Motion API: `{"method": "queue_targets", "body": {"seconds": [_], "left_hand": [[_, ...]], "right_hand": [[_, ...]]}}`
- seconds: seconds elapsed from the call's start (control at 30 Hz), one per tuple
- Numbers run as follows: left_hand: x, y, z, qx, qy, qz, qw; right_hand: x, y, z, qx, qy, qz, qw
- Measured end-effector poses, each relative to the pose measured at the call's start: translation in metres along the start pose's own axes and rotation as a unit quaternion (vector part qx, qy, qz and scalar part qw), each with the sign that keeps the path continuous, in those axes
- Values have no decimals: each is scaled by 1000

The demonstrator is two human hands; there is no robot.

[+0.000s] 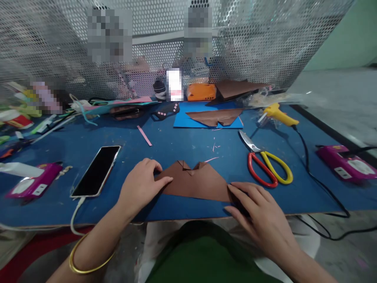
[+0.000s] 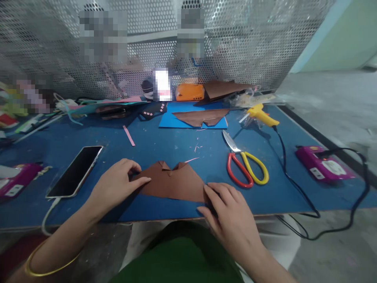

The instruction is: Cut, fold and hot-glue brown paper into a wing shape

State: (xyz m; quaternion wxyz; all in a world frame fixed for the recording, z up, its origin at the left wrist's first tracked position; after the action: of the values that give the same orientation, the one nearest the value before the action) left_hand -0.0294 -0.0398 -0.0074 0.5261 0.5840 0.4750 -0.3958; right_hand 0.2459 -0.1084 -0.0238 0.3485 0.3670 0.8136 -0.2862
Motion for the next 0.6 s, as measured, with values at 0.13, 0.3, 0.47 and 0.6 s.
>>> {"method": "queue_targets", "body": {"seconds": [0.13,0.3,0.47,0.6], "left_hand": [[7,-3,-5,-42,-66,96,992],[8,6,-21,-20,-107,113,988],[10,24,-44,9,-87,89,992],[16,39,-48,36,-105,105,988]], "right_hand": [[1,-2,2,-1,9,-22,1000],[5,-5,2,-3,10,-35,999],[4,0,3,49,41,-38,997],[5,4,7,87,57,-39,994]]}}
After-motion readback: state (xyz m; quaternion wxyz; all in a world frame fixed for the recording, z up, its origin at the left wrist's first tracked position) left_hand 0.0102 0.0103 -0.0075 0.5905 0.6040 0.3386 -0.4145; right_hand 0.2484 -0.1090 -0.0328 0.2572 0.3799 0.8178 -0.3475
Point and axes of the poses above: each hand's wrist, its own z-axis away from the middle knuckle, its own x-axis out of the palm, y = z × x, the point moved 7 cm from there along -z, towards the middle knuckle, and after that the axes turned 10 degrees about y, right-handed, at the moved point
